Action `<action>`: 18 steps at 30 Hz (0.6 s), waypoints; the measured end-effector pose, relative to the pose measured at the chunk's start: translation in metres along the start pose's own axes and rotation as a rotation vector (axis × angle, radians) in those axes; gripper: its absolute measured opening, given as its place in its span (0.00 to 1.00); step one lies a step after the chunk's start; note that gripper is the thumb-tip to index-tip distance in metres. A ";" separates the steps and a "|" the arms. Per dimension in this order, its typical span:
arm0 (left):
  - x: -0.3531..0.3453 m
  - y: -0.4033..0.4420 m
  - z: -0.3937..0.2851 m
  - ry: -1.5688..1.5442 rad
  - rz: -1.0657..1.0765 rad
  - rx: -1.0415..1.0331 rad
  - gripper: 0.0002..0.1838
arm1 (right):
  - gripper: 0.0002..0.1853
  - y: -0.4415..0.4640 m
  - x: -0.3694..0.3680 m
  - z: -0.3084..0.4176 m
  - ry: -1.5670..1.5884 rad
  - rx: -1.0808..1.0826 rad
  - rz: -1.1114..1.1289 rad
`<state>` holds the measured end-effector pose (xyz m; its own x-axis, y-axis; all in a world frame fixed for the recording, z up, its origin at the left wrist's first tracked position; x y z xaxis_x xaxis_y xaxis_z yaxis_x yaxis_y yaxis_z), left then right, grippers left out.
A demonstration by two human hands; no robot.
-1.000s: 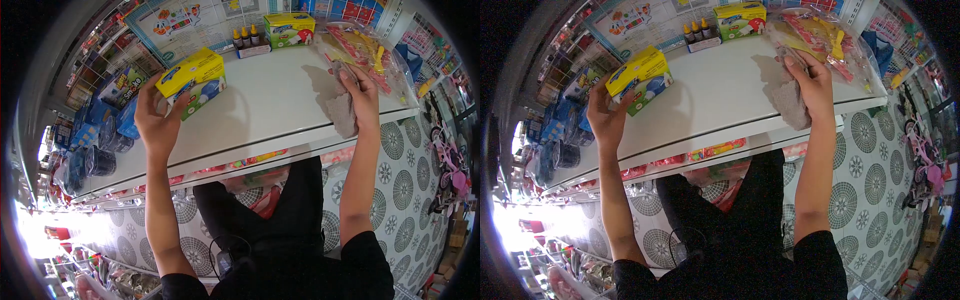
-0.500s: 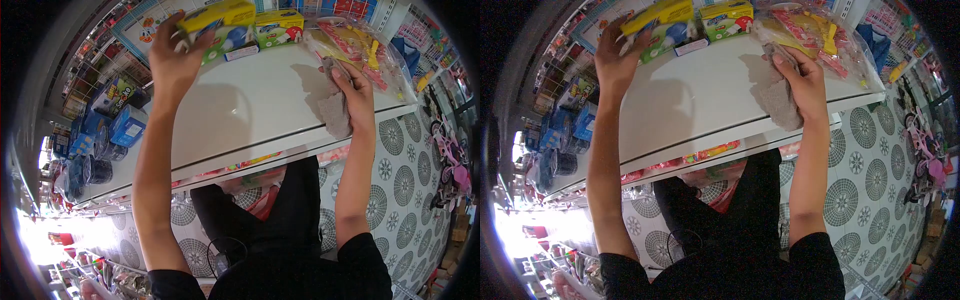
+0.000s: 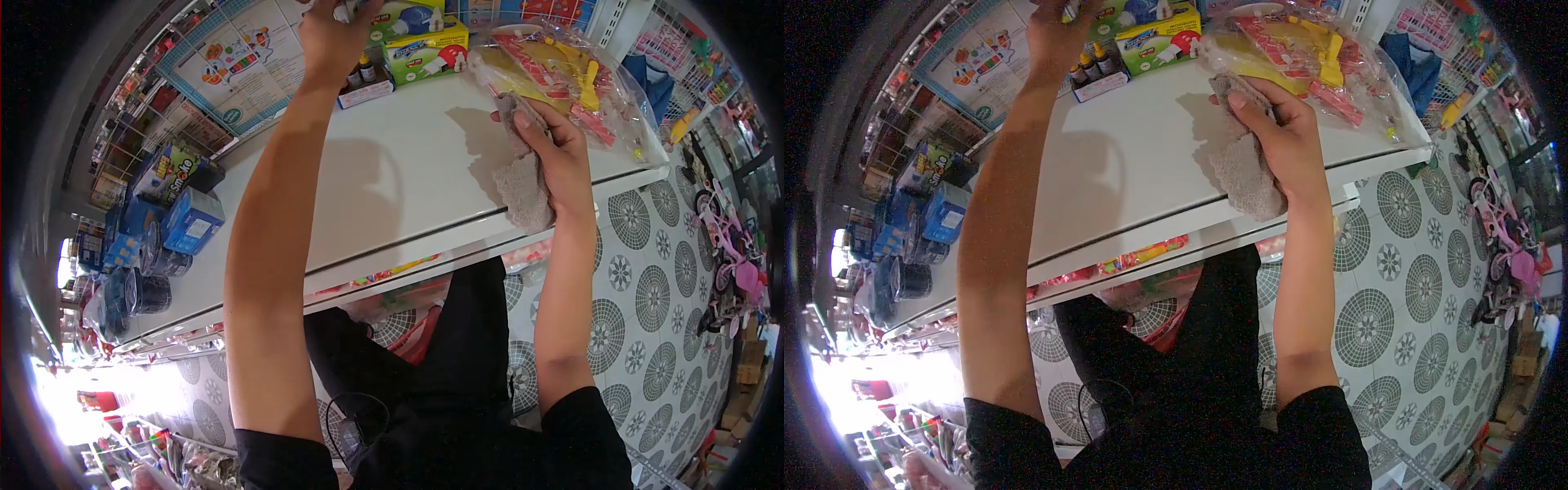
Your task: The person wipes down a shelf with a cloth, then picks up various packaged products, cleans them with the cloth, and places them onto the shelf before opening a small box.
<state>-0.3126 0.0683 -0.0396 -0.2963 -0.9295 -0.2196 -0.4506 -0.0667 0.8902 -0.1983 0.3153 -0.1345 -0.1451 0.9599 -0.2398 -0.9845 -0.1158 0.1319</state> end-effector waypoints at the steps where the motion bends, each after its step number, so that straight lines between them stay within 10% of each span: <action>1: 0.007 -0.005 0.005 0.783 0.056 0.190 0.22 | 0.18 0.000 0.000 0.000 0.001 -0.002 0.001; 4: 0.001 -0.010 -0.006 1.053 0.143 -0.152 0.20 | 0.18 0.001 -0.001 -0.002 0.034 -0.012 -0.006; 13: -0.032 0.001 -0.004 1.031 0.087 0.105 0.19 | 0.18 0.000 0.000 -0.002 -0.020 -0.035 0.003; 18: -0.030 0.000 0.002 1.232 0.241 -0.128 0.19 | 0.17 0.001 0.001 -0.001 0.014 -0.017 -0.017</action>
<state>-0.3056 0.0973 -0.0341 0.6515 -0.6390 0.4089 -0.3893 0.1810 0.9031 -0.1993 0.3157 -0.1360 -0.1297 0.9580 -0.2557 -0.9884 -0.1042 0.1110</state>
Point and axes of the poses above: each hand's wrist, its own y-axis towards the middle knuckle, its own x-axis out of the back of the hand, z = x × y, the point moved 4 cm from there along y, towards the middle knuckle, and after that the axes turned 11 degrees about -x, right-handed, at the moved point
